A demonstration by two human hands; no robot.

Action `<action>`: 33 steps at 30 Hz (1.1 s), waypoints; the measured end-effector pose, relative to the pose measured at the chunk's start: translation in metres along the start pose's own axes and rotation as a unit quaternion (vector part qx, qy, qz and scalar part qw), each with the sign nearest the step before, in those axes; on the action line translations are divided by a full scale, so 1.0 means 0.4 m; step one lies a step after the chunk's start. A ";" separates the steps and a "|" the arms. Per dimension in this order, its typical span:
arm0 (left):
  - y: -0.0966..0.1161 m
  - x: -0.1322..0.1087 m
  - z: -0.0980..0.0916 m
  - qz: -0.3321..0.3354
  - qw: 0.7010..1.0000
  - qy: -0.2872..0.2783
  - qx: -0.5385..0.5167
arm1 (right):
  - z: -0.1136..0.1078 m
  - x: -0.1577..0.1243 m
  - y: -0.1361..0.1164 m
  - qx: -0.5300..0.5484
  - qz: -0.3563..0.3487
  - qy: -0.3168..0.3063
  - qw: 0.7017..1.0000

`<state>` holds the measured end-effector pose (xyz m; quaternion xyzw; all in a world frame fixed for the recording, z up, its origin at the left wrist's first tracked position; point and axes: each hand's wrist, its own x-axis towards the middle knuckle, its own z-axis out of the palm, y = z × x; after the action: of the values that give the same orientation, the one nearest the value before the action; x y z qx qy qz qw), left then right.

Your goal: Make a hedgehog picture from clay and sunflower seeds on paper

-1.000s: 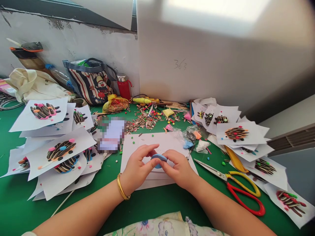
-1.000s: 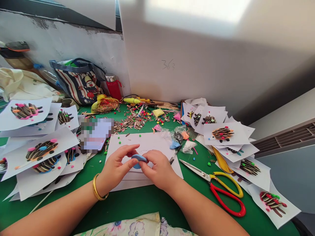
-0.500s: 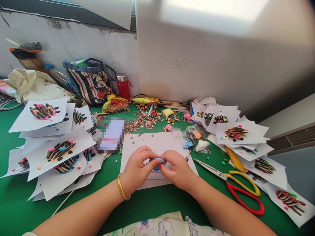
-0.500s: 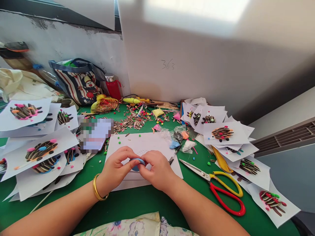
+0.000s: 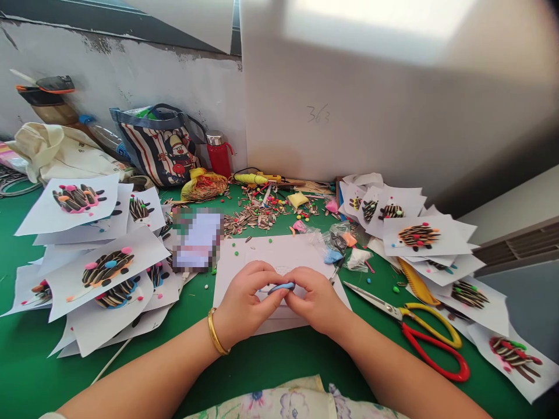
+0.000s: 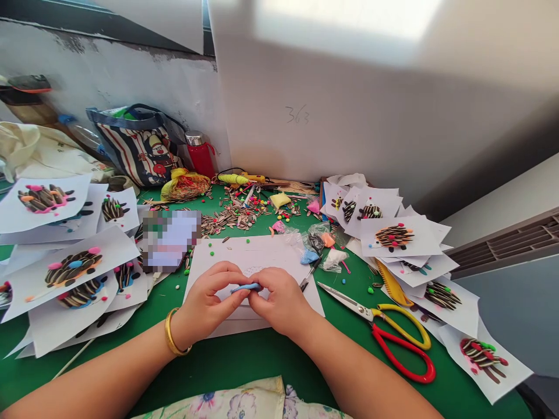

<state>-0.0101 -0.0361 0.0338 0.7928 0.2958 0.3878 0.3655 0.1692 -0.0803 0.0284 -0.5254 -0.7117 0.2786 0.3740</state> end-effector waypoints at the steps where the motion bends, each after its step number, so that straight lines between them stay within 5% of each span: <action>1: 0.000 0.003 -0.001 -0.005 1.000 0.005 -0.006 | -0.001 0.001 -0.001 0.008 0.003 0.001 1.000; 33: -0.013 -0.005 -0.002 -0.019 0.999 0.031 -0.018 | -0.004 -0.004 -0.006 0.059 0.052 0.016 0.997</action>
<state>-0.0126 -0.0344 0.0291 0.7680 0.3151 0.4099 0.3781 0.1697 -0.0826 0.0308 -0.5431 -0.6598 0.3305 0.4007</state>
